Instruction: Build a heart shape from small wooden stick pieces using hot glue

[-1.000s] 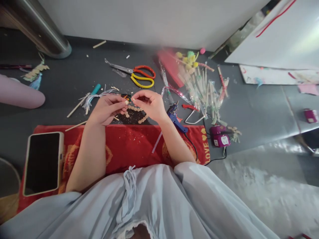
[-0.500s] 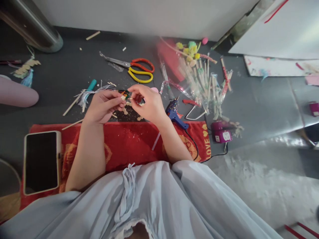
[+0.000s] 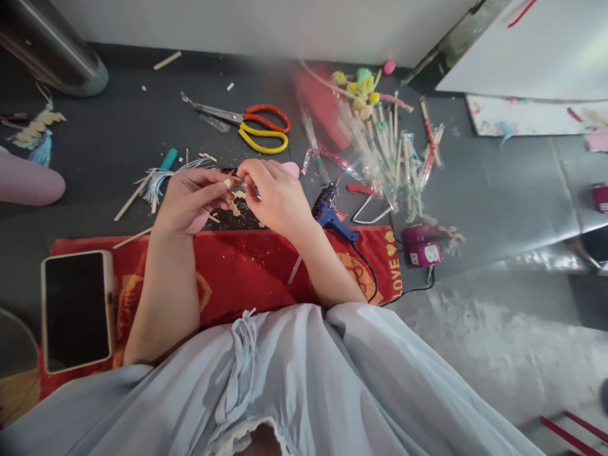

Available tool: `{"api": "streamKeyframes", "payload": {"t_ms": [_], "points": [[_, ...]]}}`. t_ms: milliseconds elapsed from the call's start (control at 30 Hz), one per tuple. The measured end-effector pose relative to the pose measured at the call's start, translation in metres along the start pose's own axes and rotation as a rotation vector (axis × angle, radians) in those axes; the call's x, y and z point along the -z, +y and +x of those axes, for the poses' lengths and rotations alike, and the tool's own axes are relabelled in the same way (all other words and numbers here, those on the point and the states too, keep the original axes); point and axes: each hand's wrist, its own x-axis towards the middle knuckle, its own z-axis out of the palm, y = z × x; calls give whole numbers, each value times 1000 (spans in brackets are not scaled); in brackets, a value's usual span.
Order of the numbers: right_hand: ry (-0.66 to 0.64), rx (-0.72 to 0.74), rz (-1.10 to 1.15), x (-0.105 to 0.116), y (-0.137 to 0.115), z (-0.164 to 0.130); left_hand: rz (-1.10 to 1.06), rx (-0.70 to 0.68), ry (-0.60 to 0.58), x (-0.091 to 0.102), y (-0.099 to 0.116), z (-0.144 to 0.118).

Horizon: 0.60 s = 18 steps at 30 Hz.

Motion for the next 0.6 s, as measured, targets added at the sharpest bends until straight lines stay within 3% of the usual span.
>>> {"api": "streamKeyframes", "payload": {"t_ms": [600], "points": [[41,-21,233,-3,3,-1,30,64,31,-2,5,-2]]}}
